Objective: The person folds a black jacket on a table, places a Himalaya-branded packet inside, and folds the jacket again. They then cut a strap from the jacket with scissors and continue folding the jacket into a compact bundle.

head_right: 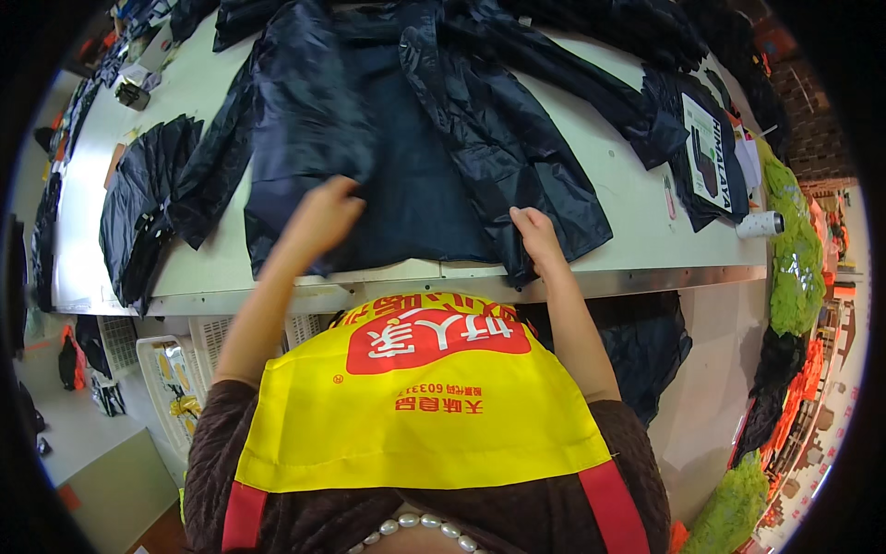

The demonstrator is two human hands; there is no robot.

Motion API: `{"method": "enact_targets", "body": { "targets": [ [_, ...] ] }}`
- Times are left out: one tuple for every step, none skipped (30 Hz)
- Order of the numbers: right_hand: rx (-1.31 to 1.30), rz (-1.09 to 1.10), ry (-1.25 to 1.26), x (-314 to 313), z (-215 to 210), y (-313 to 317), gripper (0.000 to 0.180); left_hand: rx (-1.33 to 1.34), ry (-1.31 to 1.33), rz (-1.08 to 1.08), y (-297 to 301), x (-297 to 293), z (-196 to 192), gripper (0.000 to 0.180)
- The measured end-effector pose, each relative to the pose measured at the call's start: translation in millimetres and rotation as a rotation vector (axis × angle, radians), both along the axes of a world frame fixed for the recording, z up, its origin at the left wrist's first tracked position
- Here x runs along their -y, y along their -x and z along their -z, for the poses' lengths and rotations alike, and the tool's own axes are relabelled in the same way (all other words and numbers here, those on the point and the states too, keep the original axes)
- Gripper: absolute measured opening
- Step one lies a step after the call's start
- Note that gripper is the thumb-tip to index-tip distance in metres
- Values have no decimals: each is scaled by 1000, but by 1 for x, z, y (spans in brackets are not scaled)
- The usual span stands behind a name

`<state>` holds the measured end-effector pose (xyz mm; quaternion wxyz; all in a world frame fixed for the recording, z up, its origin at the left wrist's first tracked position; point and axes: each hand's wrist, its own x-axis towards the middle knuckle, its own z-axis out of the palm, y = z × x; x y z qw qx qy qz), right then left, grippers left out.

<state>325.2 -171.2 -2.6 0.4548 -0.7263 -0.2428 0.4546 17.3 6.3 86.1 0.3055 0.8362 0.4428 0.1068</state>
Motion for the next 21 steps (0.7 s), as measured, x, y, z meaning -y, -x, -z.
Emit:
{"method": "enact_targets", "body": {
  "targets": [
    [224,-126,39,-4,-7,0,31,-119,34,-13,-21,17,35,39],
    [450,-251,76,-9,-17,0,31,-212,23,14,-36,30,63,45],
    [612,-256,23,-18,-34,8,34,-218,24,11,-48,43,68,49],
    [741,-236,15,-32,-54,21,41,-225,17,10,-57,46,68,55],
    [785,-244,-46,-44,-60,29,51,-225,34,23,-62,47,62,59],
    [885,-273,-73,-57,-67,43,60,-230,51,29,-64,49,57,63],
    [1042,-322,-105,-69,-72,57,62,-233,47,31,-63,48,57,65],
    [1112,-408,14,-80,-77,66,60,-235,42,38,-63,46,57,67],
    [1127,-454,118,-89,-68,68,54,-237,37,43,-63,44,57,70],
    [1138,-496,224,-97,-55,66,47,-233,40,45,-63,44,56,65],
    [1103,-470,193,-102,-47,62,41,-228,43,39,-63,43,55,61],
    [1068,-444,163,-104,-39,56,36,-223,46,34,-63,42,55,57],
    [1035,-421,138,-106,-27,46,30,-125,131,34,-63,39,57,52],
    [982,-319,-130,-108,-16,37,15,-20,213,27,-63,34,61,46],
    [734,-382,-156,-105,-9,20,12,85,294,21,-65,29,64,41],
    [478,-443,-177,-103,-17,13,10,218,409,-45,-69,26,66,37],
    [140,-376,-218,-102,-14,10,10,353,521,-104,-79,22,65,34],
    [45,-353,-183,-100,-14,6,9,490,631,-161,-89,20,63,30],
    [-52,-329,-148,-96,-23,7,8,558,702,-225,-99,18,56,30],
    [-149,-301,-112,-93,-32,7,8,555,759,-276,-108,18,43,31],
    [-94,-334,-125,-90,-41,10,10,552,816,-326,-116,18,30,31]
  ]
}}
